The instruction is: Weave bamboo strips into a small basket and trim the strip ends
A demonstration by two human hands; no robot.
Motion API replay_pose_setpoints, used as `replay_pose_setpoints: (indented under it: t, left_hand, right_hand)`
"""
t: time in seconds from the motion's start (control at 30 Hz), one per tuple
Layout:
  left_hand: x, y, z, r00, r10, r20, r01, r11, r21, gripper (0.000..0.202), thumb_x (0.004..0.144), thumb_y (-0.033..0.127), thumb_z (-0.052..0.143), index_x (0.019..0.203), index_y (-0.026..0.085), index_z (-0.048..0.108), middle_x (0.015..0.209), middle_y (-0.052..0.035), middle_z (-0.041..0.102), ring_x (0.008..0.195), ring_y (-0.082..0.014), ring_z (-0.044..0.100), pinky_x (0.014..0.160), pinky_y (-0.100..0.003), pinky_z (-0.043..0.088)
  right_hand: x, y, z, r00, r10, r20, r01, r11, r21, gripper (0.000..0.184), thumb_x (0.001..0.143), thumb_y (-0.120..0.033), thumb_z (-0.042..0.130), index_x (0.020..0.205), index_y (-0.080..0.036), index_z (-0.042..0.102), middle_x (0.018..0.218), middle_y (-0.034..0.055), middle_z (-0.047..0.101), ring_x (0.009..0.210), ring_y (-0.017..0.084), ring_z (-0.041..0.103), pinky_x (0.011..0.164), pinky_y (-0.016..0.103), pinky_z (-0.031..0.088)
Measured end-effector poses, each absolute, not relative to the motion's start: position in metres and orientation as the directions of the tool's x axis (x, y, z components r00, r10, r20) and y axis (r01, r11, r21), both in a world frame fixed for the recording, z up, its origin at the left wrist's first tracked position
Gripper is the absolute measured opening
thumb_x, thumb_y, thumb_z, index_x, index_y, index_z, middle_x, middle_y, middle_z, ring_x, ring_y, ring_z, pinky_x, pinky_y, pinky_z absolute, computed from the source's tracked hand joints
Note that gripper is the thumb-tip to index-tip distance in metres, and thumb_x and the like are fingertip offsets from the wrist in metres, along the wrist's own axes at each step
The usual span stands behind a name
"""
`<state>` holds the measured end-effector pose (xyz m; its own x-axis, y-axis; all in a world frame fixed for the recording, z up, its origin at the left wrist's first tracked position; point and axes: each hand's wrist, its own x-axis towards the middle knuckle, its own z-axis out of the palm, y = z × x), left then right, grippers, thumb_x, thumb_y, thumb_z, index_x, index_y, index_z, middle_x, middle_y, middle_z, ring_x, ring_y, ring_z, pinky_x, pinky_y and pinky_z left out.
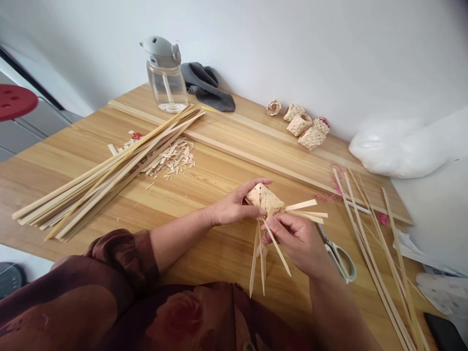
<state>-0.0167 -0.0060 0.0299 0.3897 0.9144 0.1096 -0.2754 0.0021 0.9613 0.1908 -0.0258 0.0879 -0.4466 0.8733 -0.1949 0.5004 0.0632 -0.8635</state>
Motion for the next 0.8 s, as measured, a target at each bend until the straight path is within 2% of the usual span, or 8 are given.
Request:
replay_pose_setpoints:
  t: [0.17, 0.27, 0.47, 0.63, 0.8]
  left_hand:
    - [-0.016, -0.007, 0.027, 0.405, 0.909, 0.104, -0.253, 0.002, 0.968, 0.074, 0.082, 0.021, 0.074, 0.151, 0.024, 0.046, 0.114, -0.0054, 0.065, 0.099, -0.0170, 0.062, 0.090, -0.032, 0.048]
    - [-0.014, -0.009, 0.027, 0.405, 0.907, 0.115, -0.253, -0.009, 0.967, 0.070, 0.083, 0.021, 0.073, 0.149, 0.023, 0.047, 0.112, -0.0050, 0.064, 0.096, -0.0161, 0.061, 0.088, -0.031, 0.048]
    - [-0.008, -0.013, 0.029, 0.366, 0.922, 0.126, -0.251, -0.032, 0.968, 0.066, 0.085, 0.024, 0.072, 0.146, 0.018, 0.046, 0.097, -0.0021, 0.062, 0.083, -0.0130, 0.056, 0.079, -0.027, 0.047]
    - [-0.006, -0.011, 0.027, 0.336, 0.926, 0.170, -0.254, -0.084, 0.963, 0.066, 0.086, 0.023, 0.071, 0.146, 0.020, 0.046, 0.099, -0.0030, 0.064, 0.084, -0.0137, 0.058, 0.079, -0.027, 0.048]
    - [-0.013, -0.009, 0.028, 0.398, 0.901, 0.172, -0.188, -0.104, 0.977, 0.073, 0.088, 0.026, 0.071, 0.153, 0.021, 0.040, 0.104, -0.0044, 0.064, 0.090, -0.0160, 0.060, 0.082, -0.030, 0.050]
  right_hand:
    - [0.193, -0.032, 0.079, -0.406, 0.892, -0.198, 0.476, 0.022, -0.879, 0.049, 0.099, -0.061, 0.058, 0.076, -0.021, 0.073, 0.070, 0.0041, 0.074, 0.069, 0.018, 0.067, 0.069, 0.031, 0.050]
    - [0.194, -0.035, 0.075, -0.403, 0.895, -0.189, 0.448, 0.013, -0.894, 0.053, 0.100, -0.061, 0.057, 0.069, -0.020, 0.071, 0.071, 0.0043, 0.073, 0.069, 0.018, 0.068, 0.072, 0.032, 0.051]
    - [0.192, -0.034, 0.068, -0.384, 0.889, -0.248, 0.354, -0.106, -0.929, 0.050, 0.095, -0.058, 0.066, 0.064, -0.020, 0.068, 0.059, 0.0014, 0.062, 0.062, 0.016, 0.061, 0.064, 0.030, 0.050]
    - [0.193, -0.028, 0.062, -0.415, 0.864, -0.284, 0.240, -0.198, -0.950, 0.045, 0.090, -0.059, 0.073, 0.068, -0.019, 0.071, 0.056, -0.0010, 0.057, 0.057, 0.013, 0.054, 0.060, 0.028, 0.046]
    - [0.195, -0.026, 0.061, -0.411, 0.861, -0.299, 0.240, -0.214, -0.947, 0.044, 0.089, -0.059, 0.073, 0.069, -0.020, 0.071, 0.052, -0.0021, 0.053, 0.054, 0.013, 0.050, 0.058, 0.028, 0.041]
